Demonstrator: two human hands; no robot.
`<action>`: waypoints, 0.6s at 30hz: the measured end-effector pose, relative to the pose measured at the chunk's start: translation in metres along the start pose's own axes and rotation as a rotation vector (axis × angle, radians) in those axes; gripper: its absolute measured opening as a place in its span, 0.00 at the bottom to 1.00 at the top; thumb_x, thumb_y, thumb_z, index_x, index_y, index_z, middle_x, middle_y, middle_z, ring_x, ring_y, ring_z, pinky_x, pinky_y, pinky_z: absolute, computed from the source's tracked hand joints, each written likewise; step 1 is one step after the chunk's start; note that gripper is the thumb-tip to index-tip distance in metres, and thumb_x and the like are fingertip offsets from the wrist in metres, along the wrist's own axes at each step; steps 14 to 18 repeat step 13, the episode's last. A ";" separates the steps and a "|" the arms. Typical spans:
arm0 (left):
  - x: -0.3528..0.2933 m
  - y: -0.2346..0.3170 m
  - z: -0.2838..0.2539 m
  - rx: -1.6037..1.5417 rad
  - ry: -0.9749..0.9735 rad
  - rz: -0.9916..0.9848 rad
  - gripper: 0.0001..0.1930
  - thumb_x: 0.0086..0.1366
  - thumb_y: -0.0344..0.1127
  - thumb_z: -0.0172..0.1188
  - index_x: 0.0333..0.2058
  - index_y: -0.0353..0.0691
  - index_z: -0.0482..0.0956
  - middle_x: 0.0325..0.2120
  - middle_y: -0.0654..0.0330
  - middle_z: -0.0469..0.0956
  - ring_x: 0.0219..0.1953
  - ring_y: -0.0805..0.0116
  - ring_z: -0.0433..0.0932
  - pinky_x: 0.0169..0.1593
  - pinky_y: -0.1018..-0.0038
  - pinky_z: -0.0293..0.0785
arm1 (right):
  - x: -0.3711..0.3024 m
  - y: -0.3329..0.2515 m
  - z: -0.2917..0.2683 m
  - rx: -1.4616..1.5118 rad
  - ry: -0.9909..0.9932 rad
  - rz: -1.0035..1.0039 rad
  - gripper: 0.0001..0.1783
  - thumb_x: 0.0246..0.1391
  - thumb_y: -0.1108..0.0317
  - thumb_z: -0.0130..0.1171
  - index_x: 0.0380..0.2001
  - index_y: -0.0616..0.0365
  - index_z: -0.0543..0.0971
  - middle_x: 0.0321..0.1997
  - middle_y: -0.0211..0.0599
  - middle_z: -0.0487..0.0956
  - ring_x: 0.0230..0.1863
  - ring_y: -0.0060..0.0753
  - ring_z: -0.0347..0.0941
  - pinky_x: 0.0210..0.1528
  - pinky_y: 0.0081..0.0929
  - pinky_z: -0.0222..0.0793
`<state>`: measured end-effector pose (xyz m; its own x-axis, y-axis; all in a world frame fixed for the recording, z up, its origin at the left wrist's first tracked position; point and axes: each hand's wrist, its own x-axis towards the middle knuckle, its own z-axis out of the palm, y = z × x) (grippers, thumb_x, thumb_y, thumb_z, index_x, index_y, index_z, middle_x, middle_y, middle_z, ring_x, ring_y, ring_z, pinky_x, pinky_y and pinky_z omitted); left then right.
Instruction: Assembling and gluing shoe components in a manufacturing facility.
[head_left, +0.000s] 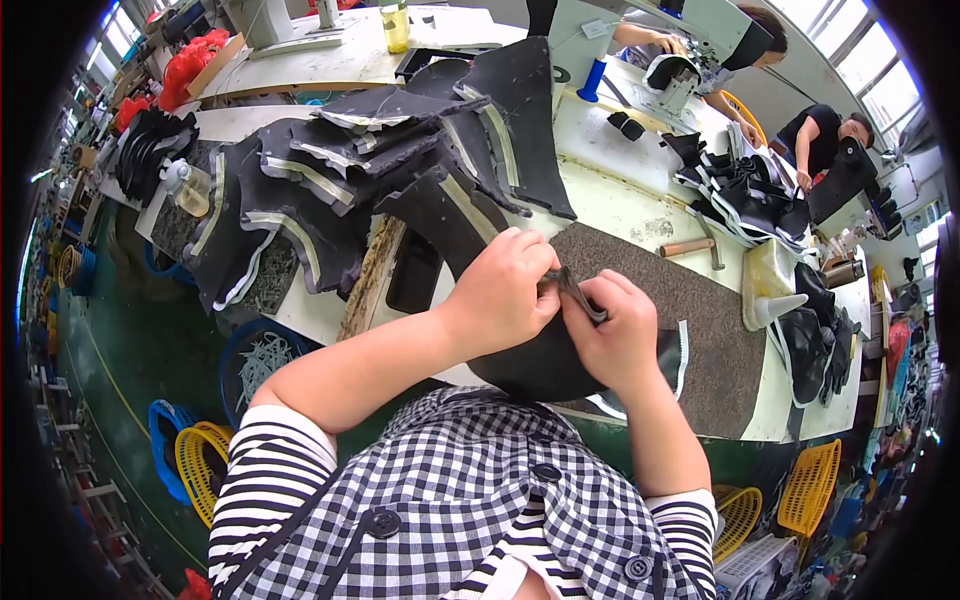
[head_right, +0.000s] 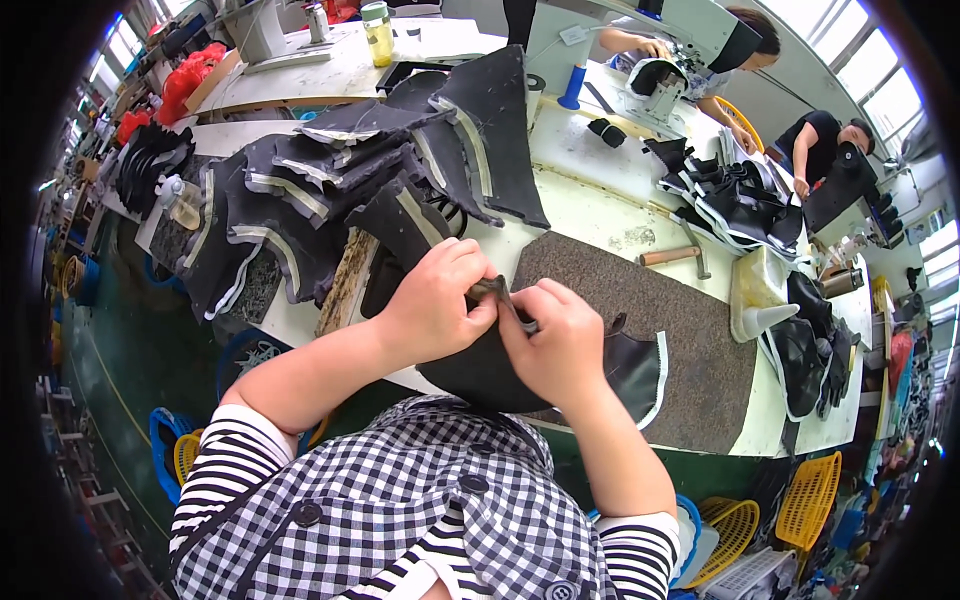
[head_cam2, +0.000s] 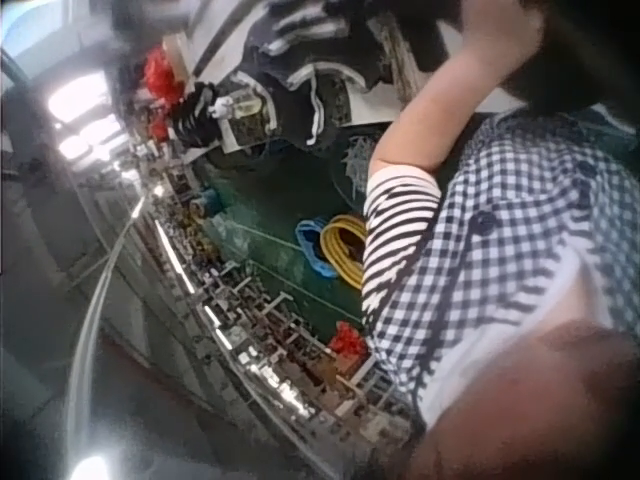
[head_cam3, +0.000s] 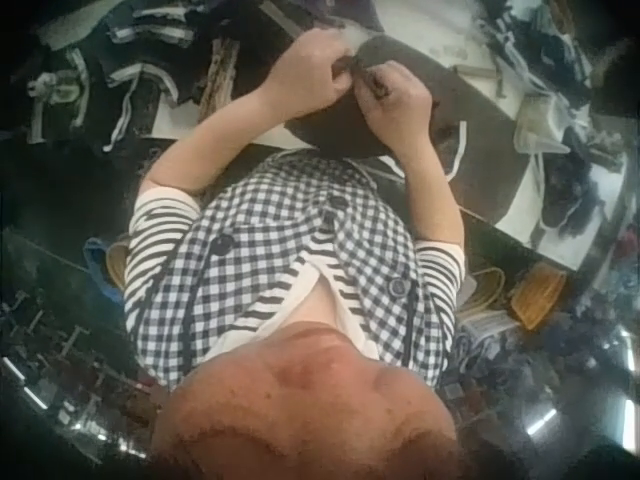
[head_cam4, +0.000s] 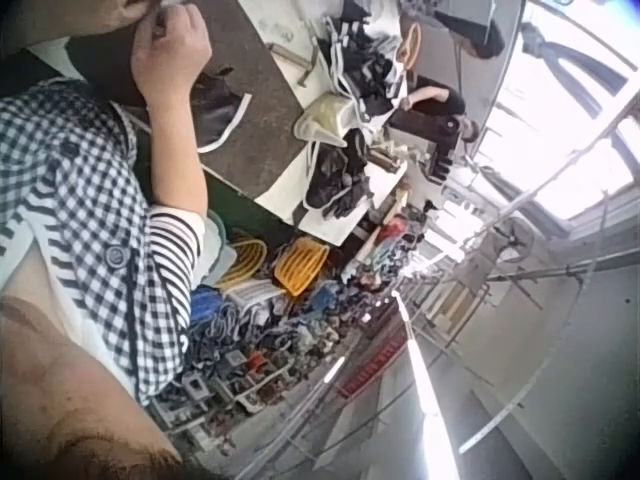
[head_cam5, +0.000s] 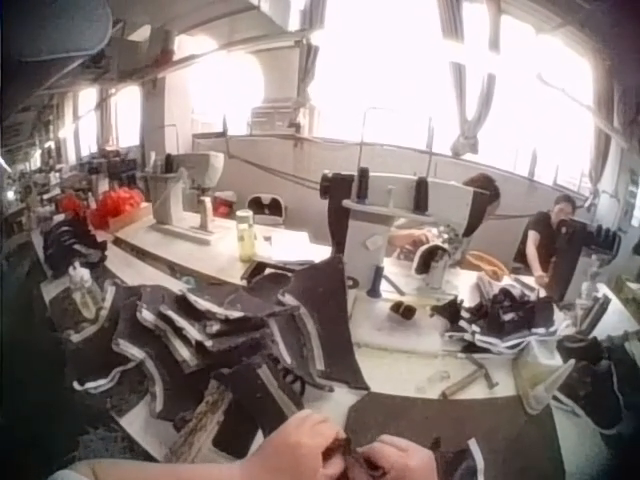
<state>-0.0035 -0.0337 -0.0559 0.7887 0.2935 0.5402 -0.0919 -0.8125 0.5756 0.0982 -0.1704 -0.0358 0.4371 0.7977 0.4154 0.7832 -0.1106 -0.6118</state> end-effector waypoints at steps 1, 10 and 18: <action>-0.002 -0.006 0.006 -0.018 0.023 0.009 0.06 0.48 0.23 0.57 0.28 0.35 0.74 0.24 0.56 0.71 0.30 0.59 0.71 0.35 0.67 0.69 | -0.002 -0.005 0.001 0.004 -0.007 0.000 0.04 0.43 0.74 0.63 0.22 0.58 0.77 0.21 0.37 0.72 0.23 0.41 0.72 0.25 0.32 0.67; -0.003 -0.002 -0.029 -0.522 -0.380 -0.360 0.06 0.54 0.25 0.54 0.33 0.34 0.75 0.29 0.62 0.69 0.32 0.74 0.71 0.35 0.75 0.68 | 0.003 0.014 -0.014 0.351 -0.159 0.159 0.06 0.44 0.74 0.65 0.27 0.63 0.79 0.22 0.37 0.74 0.25 0.31 0.70 0.29 0.25 0.64; -0.002 -0.004 -0.030 -0.445 -0.446 -0.398 0.07 0.57 0.30 0.60 0.34 0.35 0.76 0.29 0.62 0.70 0.34 0.73 0.73 0.40 0.77 0.69 | 0.003 0.015 -0.012 0.376 -0.187 0.169 0.06 0.44 0.74 0.65 0.28 0.63 0.79 0.23 0.36 0.74 0.26 0.30 0.70 0.30 0.24 0.64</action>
